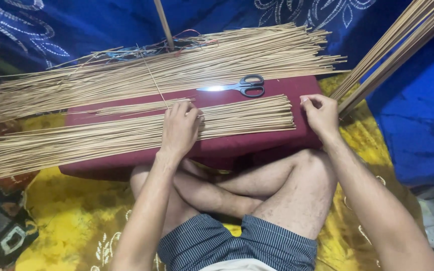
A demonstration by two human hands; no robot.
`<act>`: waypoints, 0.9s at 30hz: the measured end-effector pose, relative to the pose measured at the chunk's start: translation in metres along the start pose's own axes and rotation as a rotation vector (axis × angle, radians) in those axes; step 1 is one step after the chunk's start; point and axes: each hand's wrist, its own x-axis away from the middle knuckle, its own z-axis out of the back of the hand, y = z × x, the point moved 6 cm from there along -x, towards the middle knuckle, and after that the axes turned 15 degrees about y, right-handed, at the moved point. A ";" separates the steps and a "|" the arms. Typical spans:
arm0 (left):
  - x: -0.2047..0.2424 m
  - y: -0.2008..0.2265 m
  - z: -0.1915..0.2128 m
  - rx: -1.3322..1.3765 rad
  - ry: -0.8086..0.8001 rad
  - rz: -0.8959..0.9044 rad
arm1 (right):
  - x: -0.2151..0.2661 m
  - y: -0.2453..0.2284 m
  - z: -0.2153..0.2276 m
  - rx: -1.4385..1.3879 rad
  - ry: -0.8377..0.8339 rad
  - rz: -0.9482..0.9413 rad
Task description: Sorting and cutting thin wooden sticks to a uniform length using scissors while sitting on the floor.
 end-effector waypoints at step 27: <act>0.057 -0.100 0.059 -0.126 0.430 0.156 | 0.132 -0.233 -0.285 0.455 -0.676 0.410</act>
